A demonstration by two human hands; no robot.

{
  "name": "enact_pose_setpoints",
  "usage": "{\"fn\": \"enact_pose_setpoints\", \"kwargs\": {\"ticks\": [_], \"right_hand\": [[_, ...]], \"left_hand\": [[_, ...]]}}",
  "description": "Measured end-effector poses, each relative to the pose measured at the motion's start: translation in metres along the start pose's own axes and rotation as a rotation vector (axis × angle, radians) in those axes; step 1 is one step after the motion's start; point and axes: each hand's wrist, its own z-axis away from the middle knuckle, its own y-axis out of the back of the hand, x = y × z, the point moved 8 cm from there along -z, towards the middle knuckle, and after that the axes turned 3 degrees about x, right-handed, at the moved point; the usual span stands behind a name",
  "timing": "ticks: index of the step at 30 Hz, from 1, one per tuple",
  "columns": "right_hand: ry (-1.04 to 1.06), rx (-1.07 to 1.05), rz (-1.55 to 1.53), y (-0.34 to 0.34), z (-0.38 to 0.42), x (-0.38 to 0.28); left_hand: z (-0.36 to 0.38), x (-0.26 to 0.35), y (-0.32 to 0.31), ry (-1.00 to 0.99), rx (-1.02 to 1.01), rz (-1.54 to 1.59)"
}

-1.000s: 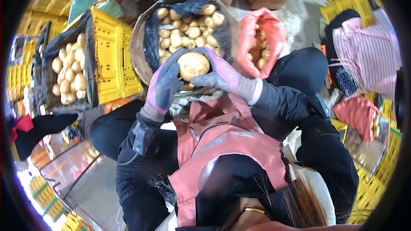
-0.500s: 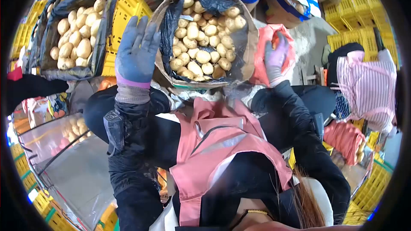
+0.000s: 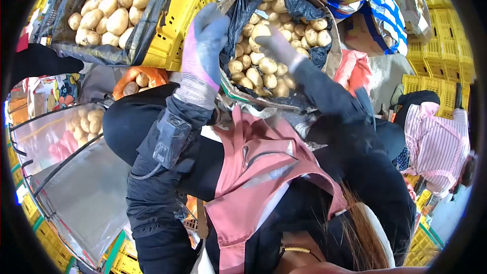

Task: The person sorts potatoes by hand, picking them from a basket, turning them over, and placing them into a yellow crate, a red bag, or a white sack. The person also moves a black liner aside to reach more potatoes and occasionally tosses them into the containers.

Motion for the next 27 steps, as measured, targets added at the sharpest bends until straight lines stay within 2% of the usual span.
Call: {"fn": "enact_pose_setpoints", "kwargs": {"ticks": [2, 4, 5, 7, 9, 10, 11, 12, 14, 16, 18, 19, 20, 21, 23, 25, 26, 27], "right_hand": [[0.060, -0.159, -0.055, -0.017, 0.060, -0.056], [0.236, -0.299, -0.336, -0.030, 0.112, -0.101], [0.307, -0.250, -0.314, -0.022, 0.103, -0.101], [0.422, -0.086, 0.048, 0.006, 0.071, -0.086], [0.551, 0.154, 0.557, 0.016, 0.031, -0.028], [0.538, 0.224, 0.779, 0.011, 0.013, 0.004], [0.478, 0.264, 0.961, 0.001, 0.006, 0.023], [0.390, 0.268, 1.102, -0.002, -0.001, 0.050], [0.234, 0.243, 1.318, -0.004, -0.006, 0.084], [0.219, 0.168, 1.407, -0.008, -0.013, 0.105], [0.349, -0.250, 1.207, -0.025, -0.033, 0.111], [0.339, -0.320, 0.649, -0.023, -0.051, 0.131], [0.334, -0.359, 0.408, -0.022, -0.044, 0.128], [0.323, -0.406, 0.169, -0.021, -0.038, 0.129], [0.337, -0.427, 0.246, -0.011, 0.032, 0.073], [0.062, -0.272, 0.032, 0.007, 0.086, 0.045], [0.104, -0.166, 0.151, 0.016, 0.115, 0.019], [0.149, -0.142, 0.085, 0.020, 0.148, -0.008]], "left_hand": [[0.018, -0.010, 0.002, 0.170, 0.189, -0.142], [0.012, -0.043, 0.009, -0.044, -0.067, -0.286], [0.011, -0.059, 0.013, -0.161, -0.183, -0.334], [0.031, -0.061, -0.009, 0.100, -0.232, -0.047], [0.041, -0.049, -0.028, 0.192, -0.201, 0.081], [0.047, -0.043, -0.038, 0.236, -0.181, 0.144], [0.046, -0.039, -0.035, 0.079, -0.205, 0.064], [0.040, -0.042, -0.033, -0.057, -0.293, -0.052], [0.049, -0.041, -0.046, 0.288, -0.301, 0.241], [0.031, -0.057, -0.039, 0.314, -0.247, 0.246], [0.018, -0.069, -0.039, 0.306, -0.314, 0.296], [0.015, -0.075, -0.038, 0.336, -0.326, 0.300], [0.015, -0.079, -0.038, 0.372, -0.334, 0.308], [0.022, -0.065, -0.042, 0.300, -0.325, 0.212], [0.025, -0.072, -0.041, 0.318, -0.325, 0.214], [0.032, -0.076, -0.040, 0.336, -0.358, 0.151], [0.034, -0.080, -0.039, 0.336, -0.363, 0.146], [0.039, -0.091, -0.040, 0.399, -0.404, 0.228]]}}
